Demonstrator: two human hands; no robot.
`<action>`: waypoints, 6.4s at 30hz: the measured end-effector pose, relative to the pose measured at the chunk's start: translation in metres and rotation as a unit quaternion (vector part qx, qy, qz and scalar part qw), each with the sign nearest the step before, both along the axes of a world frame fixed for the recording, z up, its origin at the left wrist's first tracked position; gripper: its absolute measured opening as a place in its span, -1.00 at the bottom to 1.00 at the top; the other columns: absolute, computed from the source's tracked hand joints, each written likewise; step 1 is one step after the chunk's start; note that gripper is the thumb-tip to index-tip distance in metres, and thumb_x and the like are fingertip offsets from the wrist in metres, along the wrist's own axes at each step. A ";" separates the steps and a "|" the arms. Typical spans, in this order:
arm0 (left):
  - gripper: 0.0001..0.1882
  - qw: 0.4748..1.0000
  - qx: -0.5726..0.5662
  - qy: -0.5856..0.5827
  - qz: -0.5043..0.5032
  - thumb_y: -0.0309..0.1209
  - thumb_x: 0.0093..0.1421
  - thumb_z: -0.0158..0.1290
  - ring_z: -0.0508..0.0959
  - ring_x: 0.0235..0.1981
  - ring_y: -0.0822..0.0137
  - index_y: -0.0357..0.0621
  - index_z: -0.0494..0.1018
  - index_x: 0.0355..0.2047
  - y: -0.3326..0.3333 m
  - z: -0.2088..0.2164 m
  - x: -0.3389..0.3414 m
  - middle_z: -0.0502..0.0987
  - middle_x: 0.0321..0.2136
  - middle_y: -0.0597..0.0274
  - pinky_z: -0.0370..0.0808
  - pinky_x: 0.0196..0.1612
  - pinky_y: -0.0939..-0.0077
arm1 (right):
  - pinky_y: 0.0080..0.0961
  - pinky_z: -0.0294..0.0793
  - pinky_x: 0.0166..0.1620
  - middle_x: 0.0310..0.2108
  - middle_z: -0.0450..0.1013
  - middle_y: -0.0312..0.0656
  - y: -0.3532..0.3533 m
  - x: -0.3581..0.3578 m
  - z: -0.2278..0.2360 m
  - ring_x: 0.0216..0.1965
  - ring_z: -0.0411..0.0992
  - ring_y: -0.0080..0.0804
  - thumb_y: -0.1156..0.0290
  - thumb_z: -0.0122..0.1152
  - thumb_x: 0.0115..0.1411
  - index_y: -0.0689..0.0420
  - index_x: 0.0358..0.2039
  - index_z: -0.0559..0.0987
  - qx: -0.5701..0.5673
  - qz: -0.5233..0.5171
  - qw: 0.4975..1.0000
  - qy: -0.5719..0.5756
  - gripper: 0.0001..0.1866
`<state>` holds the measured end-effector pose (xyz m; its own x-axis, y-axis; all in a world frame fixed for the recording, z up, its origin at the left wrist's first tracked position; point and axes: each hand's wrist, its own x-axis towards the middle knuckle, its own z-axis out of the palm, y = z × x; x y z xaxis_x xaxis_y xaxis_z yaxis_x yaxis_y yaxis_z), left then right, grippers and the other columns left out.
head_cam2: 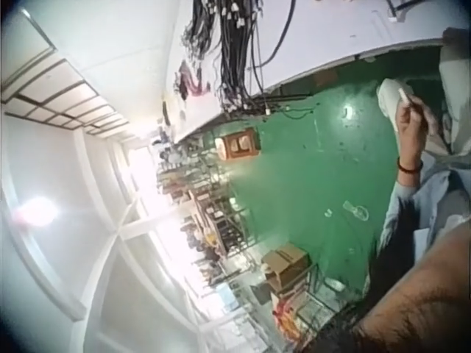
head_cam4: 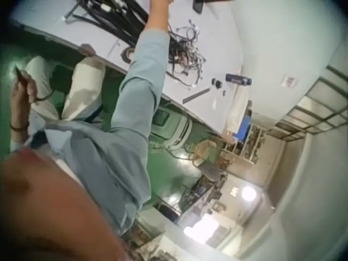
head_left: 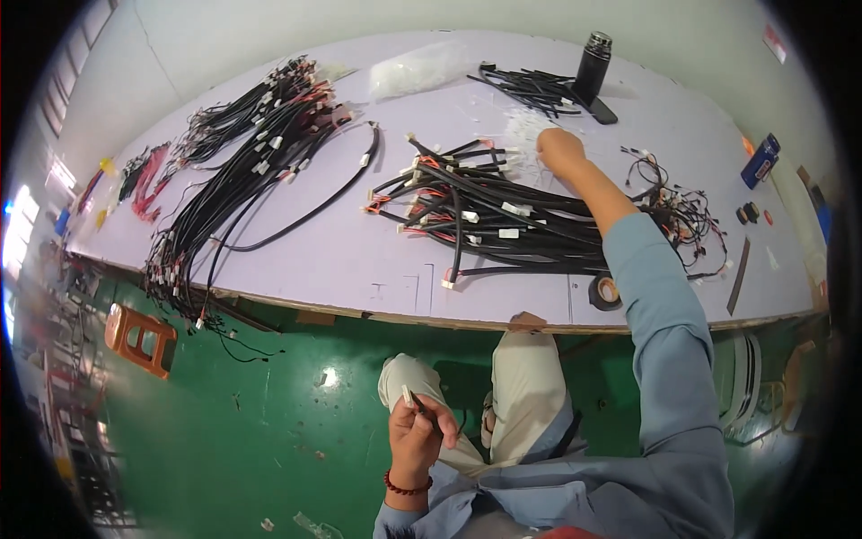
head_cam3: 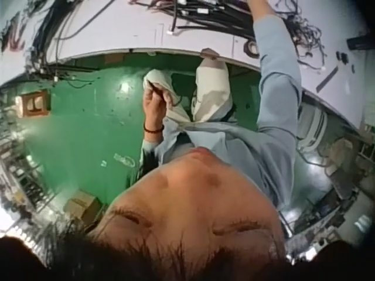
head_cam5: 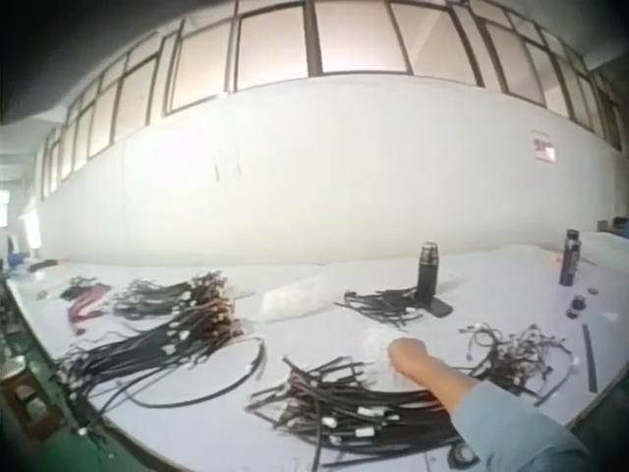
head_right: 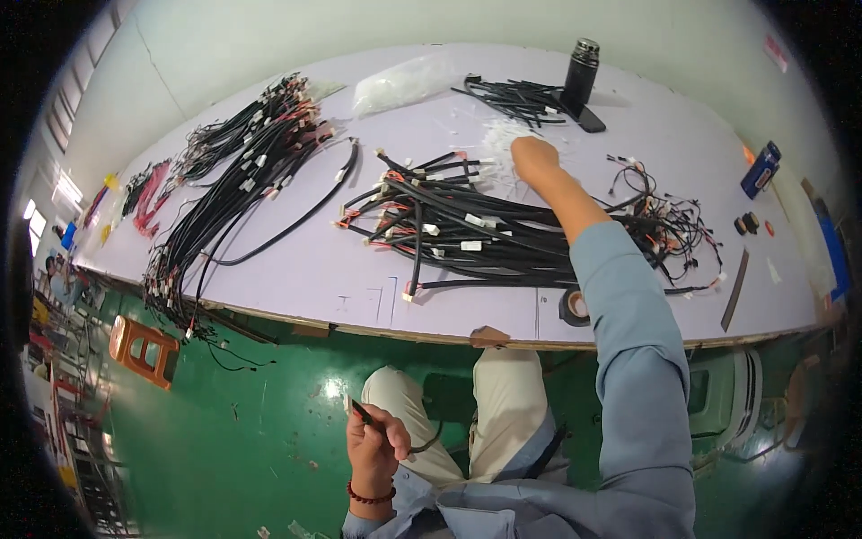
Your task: The person applies electrical tape to wire harness bundles by hand at a factory workbench.
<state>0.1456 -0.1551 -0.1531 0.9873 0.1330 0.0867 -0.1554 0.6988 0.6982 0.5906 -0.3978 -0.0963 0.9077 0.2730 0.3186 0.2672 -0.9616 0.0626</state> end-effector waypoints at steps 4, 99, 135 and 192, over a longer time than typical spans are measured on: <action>-0.67 0.999 -0.033 0.016 -0.015 -0.18 0.25 0.00 0.33 -0.77 0.43 -0.21 0.32 -0.19 0.002 -0.001 -0.002 0.40 -0.64 0.19 0.24 -0.71 0.58 | -0.26 0.46 -0.26 -0.42 0.54 -0.15 -0.003 -0.007 0.018 -0.31 0.50 -0.15 0.39 0.19 -0.10 -0.01 -0.51 0.61 0.026 -0.024 0.999 0.023 -0.91; -0.76 0.986 0.052 0.155 -0.030 -0.52 0.18 0.07 0.42 -0.60 0.54 -0.24 0.45 -0.12 -0.065 0.009 -0.035 0.55 -0.34 0.20 0.23 -0.63 0.74 | -0.59 0.44 -0.35 -0.45 0.52 -0.11 0.023 -0.432 -0.031 -0.42 0.48 -0.43 0.54 0.22 0.11 0.28 -0.38 0.55 0.550 0.330 0.743 0.191 -0.92; -0.79 0.967 0.221 0.125 0.028 -0.59 0.13 0.11 0.43 -0.59 0.58 -0.30 0.54 -0.20 -0.075 0.000 -0.035 0.53 -0.40 0.23 0.31 -0.58 0.76 | -0.65 0.33 -0.48 -0.52 0.44 -0.14 0.009 -0.458 -0.027 -0.55 0.34 -0.56 0.50 0.33 -0.02 0.29 -0.37 0.48 0.505 0.216 0.835 -0.026 -0.77; -0.73 0.942 0.291 0.102 -0.129 -0.63 0.08 0.14 0.55 -0.25 0.47 -0.35 0.50 -0.16 -0.068 -0.014 -0.059 0.58 -0.28 0.15 0.47 -0.15 0.65 | -0.75 0.33 -0.49 -0.53 0.46 -0.30 0.001 -0.409 -0.069 -0.56 0.36 -0.68 0.42 0.31 0.08 0.14 -0.50 0.48 0.672 0.063 0.406 0.616 -0.84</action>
